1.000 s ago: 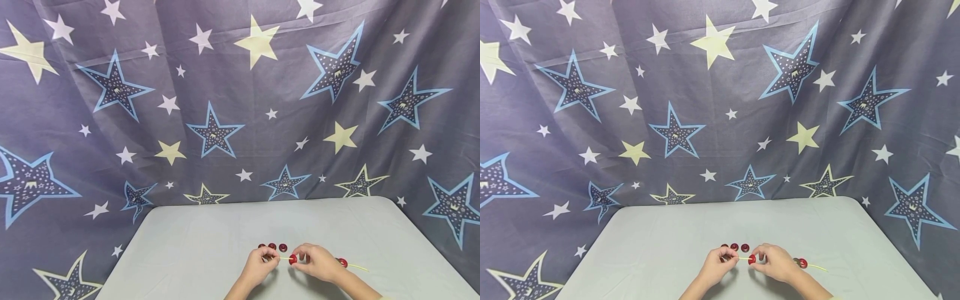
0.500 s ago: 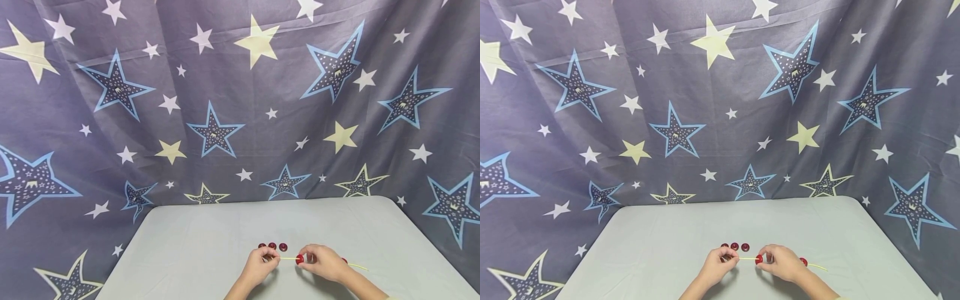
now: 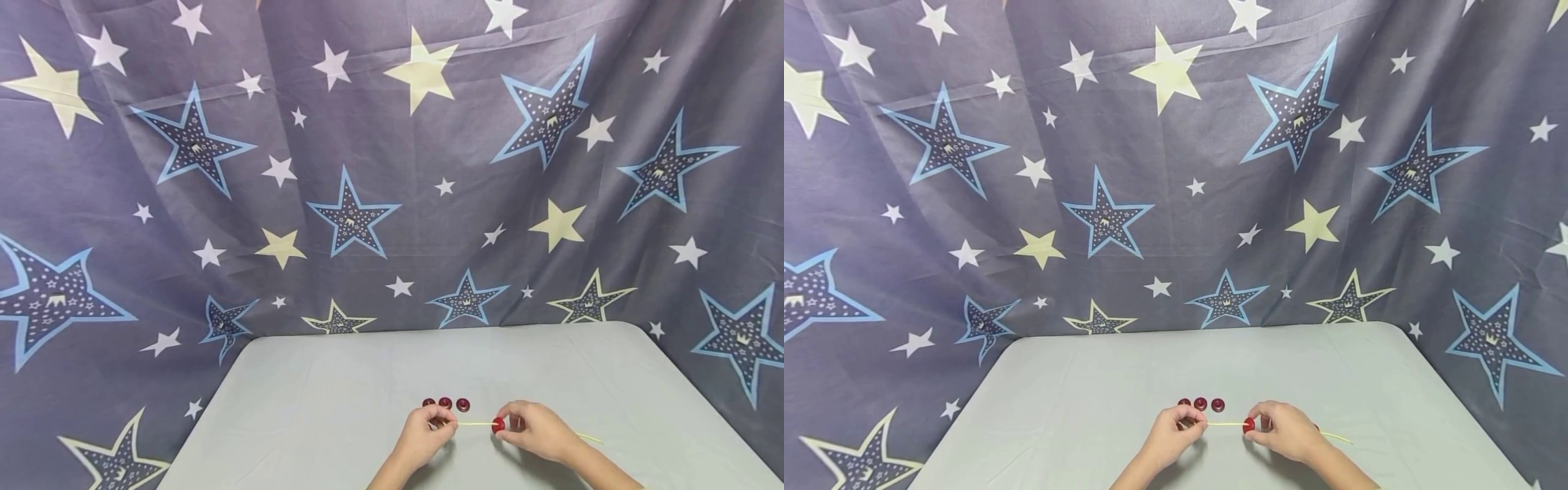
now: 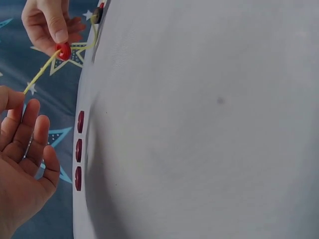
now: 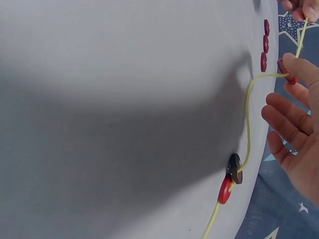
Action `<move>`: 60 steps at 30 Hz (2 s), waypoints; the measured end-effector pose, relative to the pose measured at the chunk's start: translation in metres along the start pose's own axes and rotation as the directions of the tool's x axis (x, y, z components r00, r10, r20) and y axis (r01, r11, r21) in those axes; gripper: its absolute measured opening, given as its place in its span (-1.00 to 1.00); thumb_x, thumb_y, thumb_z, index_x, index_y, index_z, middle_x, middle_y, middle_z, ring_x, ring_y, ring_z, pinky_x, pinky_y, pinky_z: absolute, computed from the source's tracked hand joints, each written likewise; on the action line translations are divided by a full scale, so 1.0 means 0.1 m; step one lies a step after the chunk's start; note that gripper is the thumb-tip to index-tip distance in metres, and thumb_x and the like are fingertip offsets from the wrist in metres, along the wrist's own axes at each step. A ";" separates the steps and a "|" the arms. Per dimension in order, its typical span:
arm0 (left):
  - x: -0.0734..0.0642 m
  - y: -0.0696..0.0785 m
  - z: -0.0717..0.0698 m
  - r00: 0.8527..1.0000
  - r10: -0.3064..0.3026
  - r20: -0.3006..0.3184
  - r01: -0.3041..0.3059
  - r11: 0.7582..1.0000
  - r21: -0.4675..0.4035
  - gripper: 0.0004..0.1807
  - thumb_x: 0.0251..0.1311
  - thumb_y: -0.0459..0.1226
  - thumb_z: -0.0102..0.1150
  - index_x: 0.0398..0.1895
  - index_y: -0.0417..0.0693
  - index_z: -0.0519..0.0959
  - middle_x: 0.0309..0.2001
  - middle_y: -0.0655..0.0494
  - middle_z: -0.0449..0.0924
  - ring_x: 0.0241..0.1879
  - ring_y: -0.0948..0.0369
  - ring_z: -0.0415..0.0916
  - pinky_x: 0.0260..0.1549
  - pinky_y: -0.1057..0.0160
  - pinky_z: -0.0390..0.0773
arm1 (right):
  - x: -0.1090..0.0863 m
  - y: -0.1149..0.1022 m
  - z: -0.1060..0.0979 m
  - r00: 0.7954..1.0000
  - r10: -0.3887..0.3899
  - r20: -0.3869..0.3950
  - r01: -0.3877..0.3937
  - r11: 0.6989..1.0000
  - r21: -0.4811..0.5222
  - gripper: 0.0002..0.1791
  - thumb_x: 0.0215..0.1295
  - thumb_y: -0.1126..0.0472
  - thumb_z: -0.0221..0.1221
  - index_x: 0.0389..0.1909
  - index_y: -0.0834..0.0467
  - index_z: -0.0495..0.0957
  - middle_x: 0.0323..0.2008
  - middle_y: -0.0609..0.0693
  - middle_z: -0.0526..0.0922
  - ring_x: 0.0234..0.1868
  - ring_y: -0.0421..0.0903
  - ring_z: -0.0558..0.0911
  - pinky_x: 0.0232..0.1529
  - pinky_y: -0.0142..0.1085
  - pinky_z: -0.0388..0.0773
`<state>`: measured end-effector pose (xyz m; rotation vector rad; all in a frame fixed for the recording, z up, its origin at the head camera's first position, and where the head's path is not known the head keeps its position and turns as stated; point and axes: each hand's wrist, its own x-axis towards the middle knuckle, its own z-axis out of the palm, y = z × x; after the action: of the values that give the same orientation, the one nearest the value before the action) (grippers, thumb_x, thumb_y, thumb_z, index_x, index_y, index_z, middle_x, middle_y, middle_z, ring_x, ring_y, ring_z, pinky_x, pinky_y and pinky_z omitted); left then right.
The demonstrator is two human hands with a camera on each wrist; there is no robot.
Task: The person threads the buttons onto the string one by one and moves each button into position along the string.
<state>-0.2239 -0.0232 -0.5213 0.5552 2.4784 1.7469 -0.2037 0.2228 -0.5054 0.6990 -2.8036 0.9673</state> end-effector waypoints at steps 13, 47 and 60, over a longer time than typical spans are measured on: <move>-0.02 -0.01 0.00 1.000 -0.008 0.028 0.008 1.000 -0.015 -0.94 0.00 -0.35 0.23 -0.45 -0.18 0.61 -0.53 0.18 0.58 -0.53 0.44 0.38 -0.47 0.46 0.43 | -0.04 0.09 0.00 0.999 0.047 0.025 -0.048 0.999 0.021 -0.76 0.08 0.01 0.30 -0.31 0.06 0.60 -0.58 -0.28 0.43 -0.56 -0.44 0.32 -0.54 -0.46 0.29; -0.02 0.02 0.01 1.000 -0.014 0.017 0.014 0.999 -0.034 -0.94 0.01 -0.32 0.24 -0.44 -0.15 0.61 -0.50 0.15 0.59 -0.49 0.42 0.39 -0.44 0.46 0.43 | -0.16 0.17 -0.11 0.995 0.087 0.040 -0.086 0.996 -0.019 -0.73 0.07 -0.01 0.30 -0.28 0.08 0.61 -0.56 -0.26 0.44 -0.56 -0.43 0.30 -0.54 -0.45 0.28; -0.01 -0.01 -0.01 1.000 -0.018 0.014 0.018 0.999 -0.028 -0.94 0.06 -0.32 0.23 -0.42 -0.14 0.60 -0.46 0.15 0.59 -0.47 0.43 0.38 -0.43 0.46 0.42 | -0.20 0.27 -0.14 0.994 0.105 0.019 -0.104 0.993 -0.048 -0.71 0.07 0.00 0.30 -0.27 0.10 0.61 -0.58 -0.26 0.39 -0.59 -0.43 0.27 -0.56 -0.46 0.25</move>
<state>-0.2235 -0.0246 -0.5225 0.5395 2.4384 1.7621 -0.1987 0.2578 -0.5145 0.5661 -2.8969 0.9122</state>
